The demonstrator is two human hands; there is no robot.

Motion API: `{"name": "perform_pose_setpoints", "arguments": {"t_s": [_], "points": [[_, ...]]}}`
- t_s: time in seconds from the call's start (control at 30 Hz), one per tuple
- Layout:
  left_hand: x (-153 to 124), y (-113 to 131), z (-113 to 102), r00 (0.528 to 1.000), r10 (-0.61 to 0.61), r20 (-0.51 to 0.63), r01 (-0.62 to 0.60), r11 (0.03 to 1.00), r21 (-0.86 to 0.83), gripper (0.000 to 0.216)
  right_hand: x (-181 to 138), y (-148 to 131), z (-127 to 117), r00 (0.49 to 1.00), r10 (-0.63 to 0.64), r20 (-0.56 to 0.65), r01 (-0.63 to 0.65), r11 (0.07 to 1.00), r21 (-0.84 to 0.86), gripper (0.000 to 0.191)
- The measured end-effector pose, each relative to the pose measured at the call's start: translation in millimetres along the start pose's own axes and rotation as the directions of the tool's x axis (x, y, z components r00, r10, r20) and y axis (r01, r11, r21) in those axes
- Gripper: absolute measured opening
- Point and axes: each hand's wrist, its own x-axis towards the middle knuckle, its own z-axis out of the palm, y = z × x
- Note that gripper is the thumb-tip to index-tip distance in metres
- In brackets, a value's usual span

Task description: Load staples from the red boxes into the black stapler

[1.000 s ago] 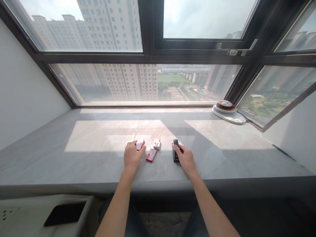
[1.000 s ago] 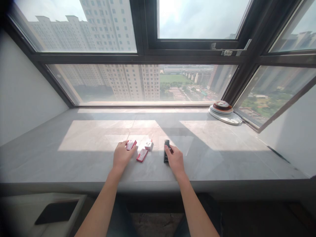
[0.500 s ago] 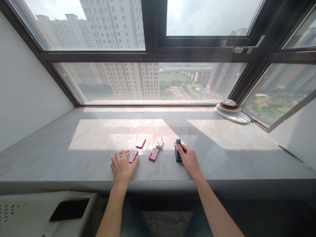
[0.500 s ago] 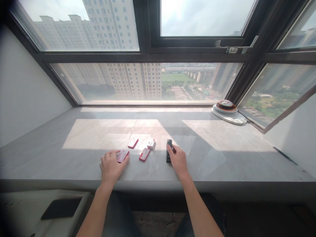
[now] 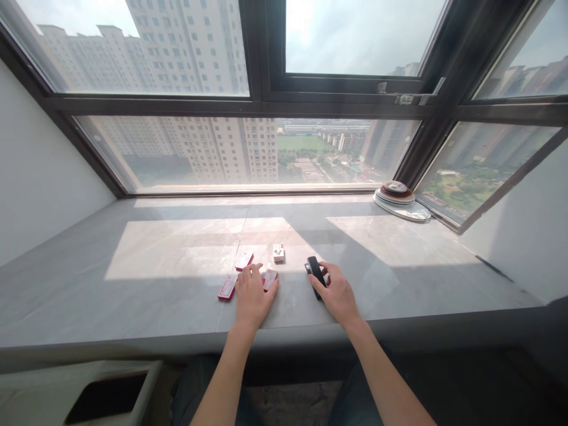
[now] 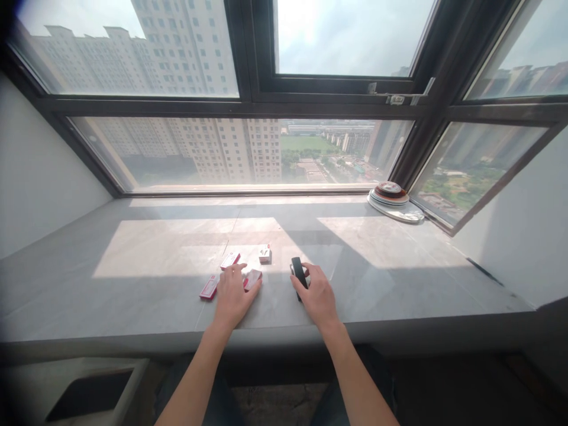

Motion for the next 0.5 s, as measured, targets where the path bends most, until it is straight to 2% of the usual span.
{"name": "perform_pose_setpoints", "arguments": {"t_s": [0.1,0.17,0.23,0.3,0.4,0.5], "points": [[-15.7,2.3,-5.3,0.997,0.019,0.076,-0.019,1.0,-0.004,0.033,7.8,1.2,-13.3,0.992,-0.117,0.045,0.12,0.99,-0.075,0.034],[-24.8,10.1,-9.1,0.981,0.123,0.149,-0.113,0.991,-0.074,0.032,15.8,-3.1,-17.0,0.979,-0.168,0.113,0.177,0.981,-0.076,0.033],[-29.7,18.2,-12.2,0.948,0.241,0.206,-0.209,0.964,-0.165,0.04,22.4,-12.3,-15.1,0.958,-0.206,0.197,0.218,0.975,-0.041,0.036],[-30.5,22.7,-14.3,0.914,0.325,0.243,-0.269,0.934,-0.237,0.05,25.7,-24.9,-7.9,0.934,-0.241,0.265,0.247,0.969,0.013,0.04],[-28.2,21.2,-16.5,0.891,0.36,0.276,-0.283,0.917,-0.283,0.056,23.6,-45.6,10.4,0.912,-0.277,0.303,0.264,0.961,0.084,0.038],[-26.9,15.2,-18.9,0.89,0.356,0.283,-0.275,0.917,-0.289,0.055,17.6,-63.9,32.5,0.936,-0.245,0.253,0.243,0.969,0.039,0.029]]}}
